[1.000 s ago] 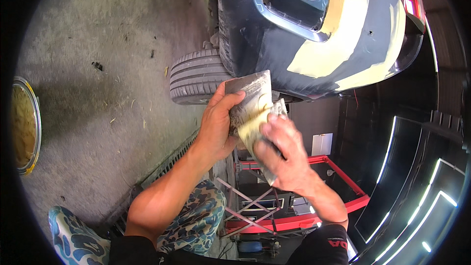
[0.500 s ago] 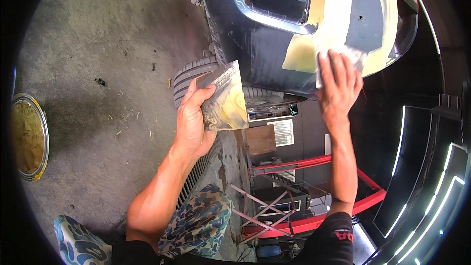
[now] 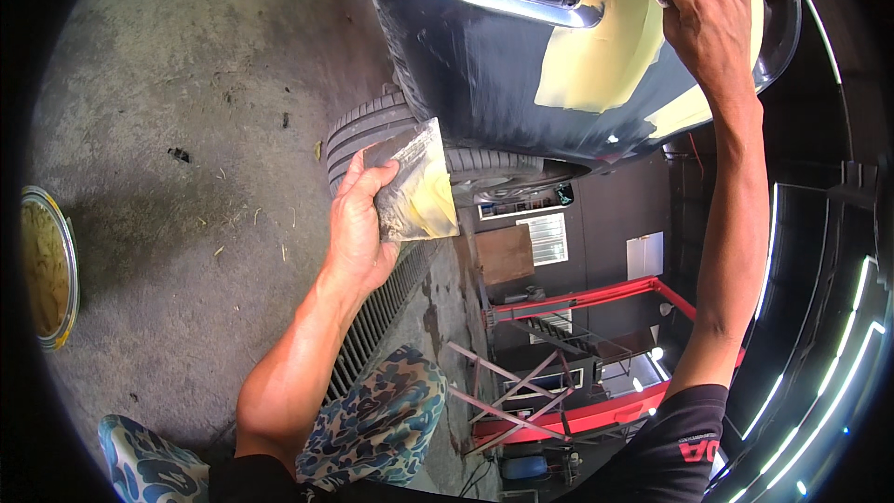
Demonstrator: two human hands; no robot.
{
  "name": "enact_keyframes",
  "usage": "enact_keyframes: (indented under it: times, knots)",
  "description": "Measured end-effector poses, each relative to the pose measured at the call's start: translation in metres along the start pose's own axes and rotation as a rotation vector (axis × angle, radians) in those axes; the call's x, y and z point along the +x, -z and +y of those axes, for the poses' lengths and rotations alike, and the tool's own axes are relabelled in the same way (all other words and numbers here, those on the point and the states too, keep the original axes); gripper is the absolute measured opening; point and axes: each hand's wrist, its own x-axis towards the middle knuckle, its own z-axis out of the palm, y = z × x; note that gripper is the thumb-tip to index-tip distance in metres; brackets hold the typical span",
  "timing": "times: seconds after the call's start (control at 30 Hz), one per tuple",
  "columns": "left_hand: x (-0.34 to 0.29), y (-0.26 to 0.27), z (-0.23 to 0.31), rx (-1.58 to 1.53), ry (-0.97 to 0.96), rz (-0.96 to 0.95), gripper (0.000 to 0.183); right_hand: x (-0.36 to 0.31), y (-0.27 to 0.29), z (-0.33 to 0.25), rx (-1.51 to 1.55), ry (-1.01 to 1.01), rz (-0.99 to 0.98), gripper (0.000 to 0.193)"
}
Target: The person applies car body filler to the rear panel of a vehicle using a spreader and then sands the filler by hand with sandpaper.
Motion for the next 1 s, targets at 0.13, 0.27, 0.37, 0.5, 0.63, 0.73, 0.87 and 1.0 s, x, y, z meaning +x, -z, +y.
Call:
enact_keyframes:
  times: [0.13,0.27,0.37,0.5,0.63,0.73,0.87,1.0]
  knots:
    - [0.003,0.006,-0.007,0.01,0.028,0.076,0.055,-0.026,-0.005,0.004,-0.102,0.012,-0.076,0.055]
    - [0.011,0.02,-0.016,0.016,0.011,0.099,0.052,-0.059,-0.022,-0.002,-0.221,0.001,-0.032,0.063]
    - [0.011,0.023,-0.015,0.041,0.041,0.138,0.05,-0.073,-0.027,-0.013,-0.261,-0.034,-0.049,0.061]
    - [0.015,0.033,-0.022,0.041,0.025,0.123,0.05,-0.089,-0.038,-0.019,-0.262,-0.056,-0.038,0.074]
    - [0.017,0.038,-0.023,0.057,0.017,0.112,0.049,-0.098,-0.044,-0.025,-0.238,-0.078,-0.03,0.077]
    - [0.016,0.039,-0.023,0.075,0.032,0.138,0.049,-0.106,-0.045,-0.03,-0.26,-0.081,-0.055,0.078]
    - [0.016,0.039,-0.022,0.082,0.02,0.114,0.048,-0.111,-0.037,-0.037,-0.275,-0.085,-0.097,0.075]
    - [0.016,0.036,-0.015,0.085,0.009,0.127,0.048,-0.116,-0.019,-0.054,-0.255,-0.145,-0.106,0.064]
